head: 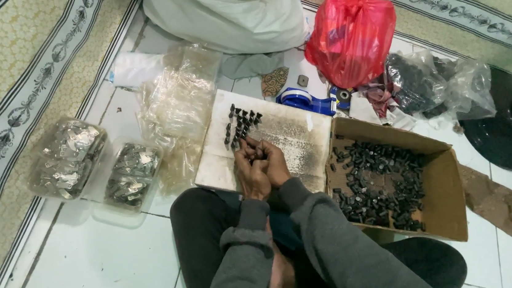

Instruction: A person is sitting on the floor, picking small metal pins from a cardboard box and placing them into a white template board.

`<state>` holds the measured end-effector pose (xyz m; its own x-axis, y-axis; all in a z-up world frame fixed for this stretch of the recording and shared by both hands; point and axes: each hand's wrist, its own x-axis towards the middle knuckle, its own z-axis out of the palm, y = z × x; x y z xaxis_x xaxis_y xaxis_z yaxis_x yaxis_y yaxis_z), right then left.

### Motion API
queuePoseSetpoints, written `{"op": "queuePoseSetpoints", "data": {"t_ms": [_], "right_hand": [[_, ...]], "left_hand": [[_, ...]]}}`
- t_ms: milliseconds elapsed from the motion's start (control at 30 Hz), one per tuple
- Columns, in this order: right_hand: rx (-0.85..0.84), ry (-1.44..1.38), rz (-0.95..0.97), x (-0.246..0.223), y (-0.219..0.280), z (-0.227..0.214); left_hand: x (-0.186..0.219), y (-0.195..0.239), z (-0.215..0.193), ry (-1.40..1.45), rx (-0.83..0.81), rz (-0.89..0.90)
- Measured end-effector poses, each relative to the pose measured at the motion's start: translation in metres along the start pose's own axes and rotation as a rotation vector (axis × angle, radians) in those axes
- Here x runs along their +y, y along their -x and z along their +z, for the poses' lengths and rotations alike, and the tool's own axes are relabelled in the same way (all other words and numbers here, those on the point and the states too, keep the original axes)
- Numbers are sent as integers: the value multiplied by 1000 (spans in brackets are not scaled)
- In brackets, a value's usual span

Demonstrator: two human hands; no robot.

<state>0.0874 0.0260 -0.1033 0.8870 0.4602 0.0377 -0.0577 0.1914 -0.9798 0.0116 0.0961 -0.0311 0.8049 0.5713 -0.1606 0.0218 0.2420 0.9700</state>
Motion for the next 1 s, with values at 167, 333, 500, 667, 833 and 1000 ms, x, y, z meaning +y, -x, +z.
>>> {"op": "queuePoseSetpoints", "data": {"t_ms": [167,333,500,667,833,1000], "right_hand": [[-40,-15,17,-29,2,2],[-5,-86,44,-44,19,-5],[182,108,-60,-132,95,-17],[309,241,5,-144,160,-119],[532,295,131,-119,211,-252],[653,832,476,-128,227,-354]], "left_hand": [[-4,-2,-6,-3,11,-13],[19,26,-4,13,-15,-26],[34,89,31,55,-121,17],[-6,113,40,-943,-455,261],[60,142,109,-500,-890,81],[41,138,160,-1100,-1075,-42]]}}
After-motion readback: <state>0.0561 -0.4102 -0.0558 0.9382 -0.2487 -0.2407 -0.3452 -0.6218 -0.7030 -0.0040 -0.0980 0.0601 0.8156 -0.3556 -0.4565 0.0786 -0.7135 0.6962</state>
